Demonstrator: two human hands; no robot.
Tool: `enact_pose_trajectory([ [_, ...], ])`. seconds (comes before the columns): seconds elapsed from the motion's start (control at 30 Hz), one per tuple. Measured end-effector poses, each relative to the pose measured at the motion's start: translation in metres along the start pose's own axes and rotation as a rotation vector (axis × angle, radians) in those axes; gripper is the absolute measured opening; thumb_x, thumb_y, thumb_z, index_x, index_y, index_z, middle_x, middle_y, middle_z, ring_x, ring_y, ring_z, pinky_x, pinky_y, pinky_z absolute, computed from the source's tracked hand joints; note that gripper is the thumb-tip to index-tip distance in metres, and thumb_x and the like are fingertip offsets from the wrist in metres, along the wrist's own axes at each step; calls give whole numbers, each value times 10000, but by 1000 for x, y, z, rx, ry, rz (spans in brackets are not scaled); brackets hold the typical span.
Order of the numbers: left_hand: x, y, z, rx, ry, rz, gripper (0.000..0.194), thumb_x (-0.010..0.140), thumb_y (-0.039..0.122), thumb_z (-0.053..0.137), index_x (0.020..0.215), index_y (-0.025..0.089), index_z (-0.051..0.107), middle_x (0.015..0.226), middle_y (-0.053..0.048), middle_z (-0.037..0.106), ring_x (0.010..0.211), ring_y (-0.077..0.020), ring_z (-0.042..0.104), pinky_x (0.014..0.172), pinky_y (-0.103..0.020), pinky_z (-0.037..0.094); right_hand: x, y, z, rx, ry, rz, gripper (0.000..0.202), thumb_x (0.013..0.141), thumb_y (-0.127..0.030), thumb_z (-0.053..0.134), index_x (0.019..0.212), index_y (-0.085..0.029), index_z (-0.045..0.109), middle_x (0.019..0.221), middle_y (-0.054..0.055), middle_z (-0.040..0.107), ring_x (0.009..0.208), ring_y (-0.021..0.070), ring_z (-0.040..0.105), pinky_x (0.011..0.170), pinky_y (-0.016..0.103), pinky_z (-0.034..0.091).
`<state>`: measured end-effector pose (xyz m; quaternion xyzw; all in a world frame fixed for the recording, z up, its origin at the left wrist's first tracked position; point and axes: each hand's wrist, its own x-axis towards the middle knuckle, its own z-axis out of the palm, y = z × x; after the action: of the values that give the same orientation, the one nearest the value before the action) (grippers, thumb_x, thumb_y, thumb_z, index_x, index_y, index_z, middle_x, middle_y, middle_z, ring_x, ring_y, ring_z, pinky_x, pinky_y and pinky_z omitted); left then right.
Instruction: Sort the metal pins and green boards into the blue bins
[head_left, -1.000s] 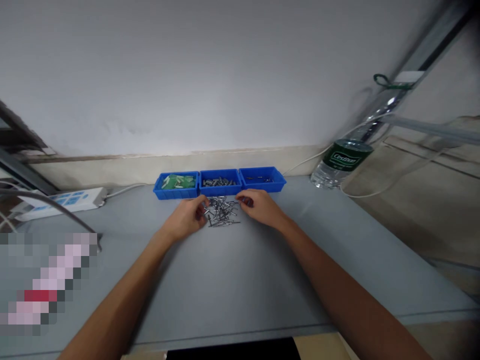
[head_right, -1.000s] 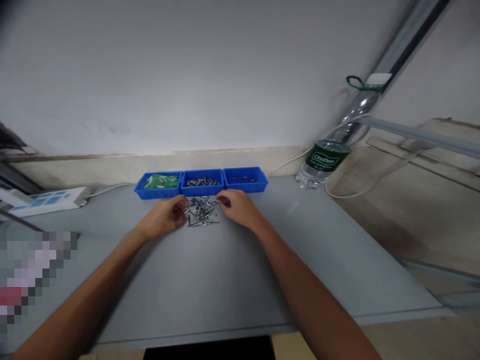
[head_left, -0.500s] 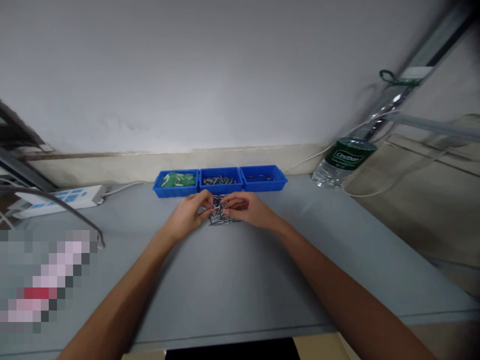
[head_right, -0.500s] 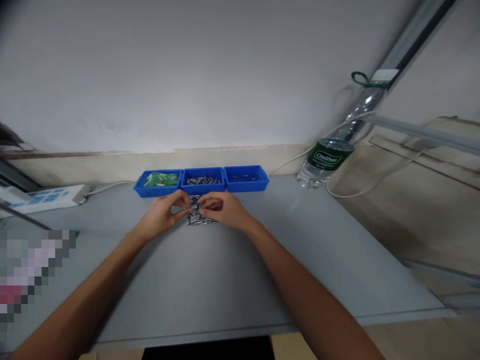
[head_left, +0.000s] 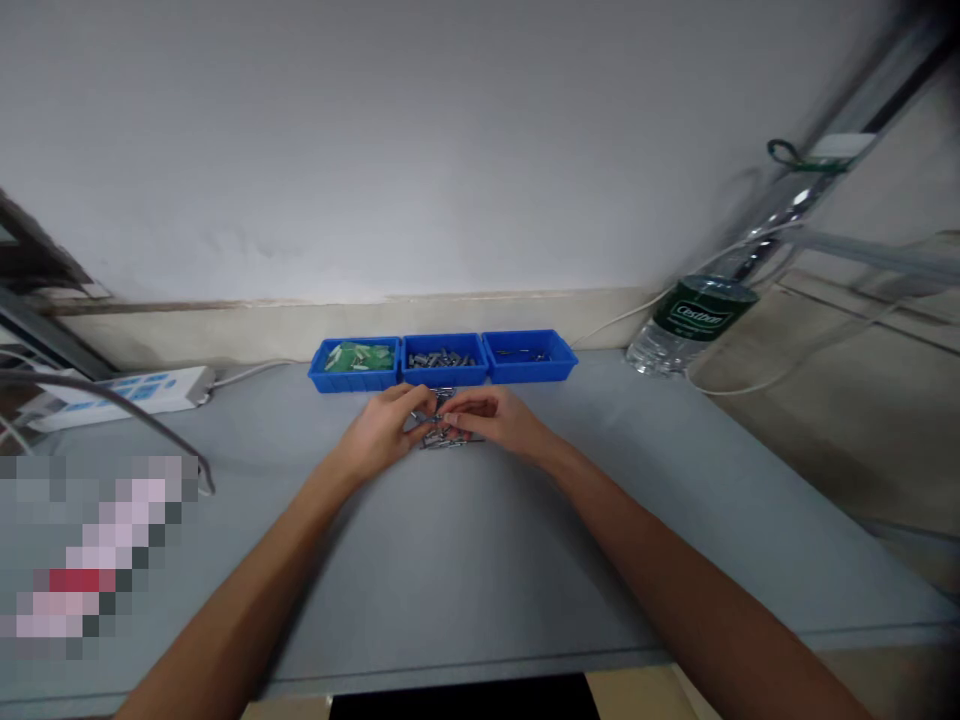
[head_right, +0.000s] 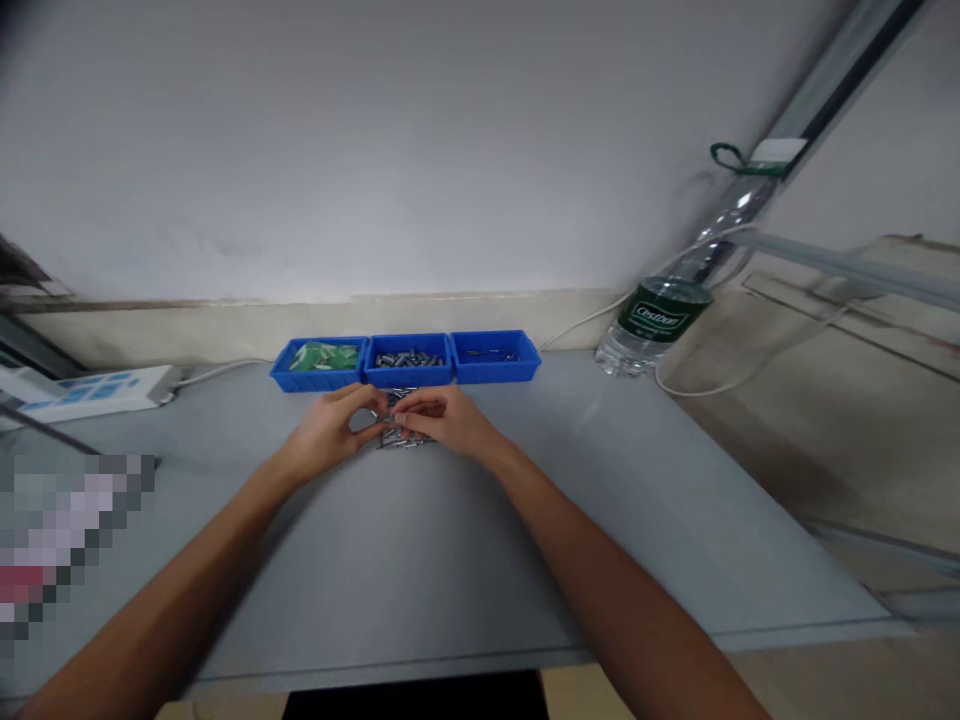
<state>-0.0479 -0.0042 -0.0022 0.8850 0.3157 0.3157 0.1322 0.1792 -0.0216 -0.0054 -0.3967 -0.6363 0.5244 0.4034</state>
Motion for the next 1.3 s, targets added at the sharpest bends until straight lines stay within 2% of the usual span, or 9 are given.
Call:
enact_pose_trajectory([
  [0.13, -1, -13, -4, 152, -64, -9, 208, 910, 130, 645, 1102, 207, 663, 1074, -76, 718, 1044, -249, 657, 893, -388, 570, 3, -1, -8, 18, 192, -2, 257, 739, -424, 812, 892, -217, 808, 817, 56, 788, 700, 178, 699, 671, 319, 558],
  [0.23, -2, -21, -7, 241, -151, 7, 253, 914, 77, 583, 1090, 201, 716, 1059, -88, 737, 1068, -265, 638, 928, -405, 560, 6, -1, -17, 61, 425, -38, 261, 744, -420, 790, 904, -214, 807, 868, 70, 799, 705, 180, 699, 670, 325, 563],
  [0.33, -2, -25, -7, 281, -228, 23, 278, 932, 75, 546, 1082, 194, 746, 1068, -91, 751, 1045, -270, 622, 945, -425, 540, 7, 1, -26, 152, 656, -71, 290, 729, -396, 787, 960, -220, 798, 1023, 78, 803, 786, 196, 735, 678, 322, 570],
  [0.47, -2, -25, -6, 331, -240, 10, 207, 964, 146, 548, 971, 178, 752, 979, -103, 728, 966, -279, 586, 881, -436, 522, 9, 2, -31, 231, 747, -69, 320, 692, -362, 797, 980, -223, 784, 1099, 75, 785, 826, 212, 755, 669, 323, 568],
  [0.67, -4, -27, -3, 315, -237, -35, 152, 964, 156, 536, 897, 163, 672, 923, -109, 684, 919, -269, 589, 858, -426, 517, 7, 0, -24, 140, 653, -58, 251, 717, -374, 765, 910, -214, 770, 880, 45, 766, 709, 176, 718, 642, 307, 539],
  [0.8, -5, -28, -5, 261, -155, -71, 111, 953, 138, 531, 946, 176, 635, 961, -98, 676, 945, -262, 606, 839, -407, 532, 6, 0, -18, 72, 559, -62, 217, 744, -392, 746, 873, -217, 757, 884, 52, 775, 678, 165, 690, 627, 306, 534],
  [0.93, -2, -18, -8, 121, -47, -13, 91, 975, 173, 556, 982, 192, 645, 939, -60, 682, 895, -211, 629, 806, -353, 542, 6, 4, -13, -19, 360, -48, 212, 744, -371, 755, 892, -219, 757, 844, 56, 784, 679, 180, 694, 656, 330, 546],
  [1.13, 3, 3, -5, -16, 85, 54, 28, 963, 206, 633, 976, 208, 658, 920, -31, 705, 878, -181, 634, 784, -306, 540, 0, -1, -2, -2, 74, -14, 281, 729, -344, 819, 985, -231, 790, 894, 54, 797, 860, 219, 747, 823, 381, 580],
  [1.3, 3, 4, -1, -38, 113, 43, 45, 922, 178, 677, 936, 206, 644, 884, -16, 694, 839, -167, 635, 764, -284, 534, -3, -6, 3, 92, 45, 27, 283, 742, -394, 837, 962, -218, 811, 839, 52, 784, 828, 208, 738, 788, 369, 581],
])
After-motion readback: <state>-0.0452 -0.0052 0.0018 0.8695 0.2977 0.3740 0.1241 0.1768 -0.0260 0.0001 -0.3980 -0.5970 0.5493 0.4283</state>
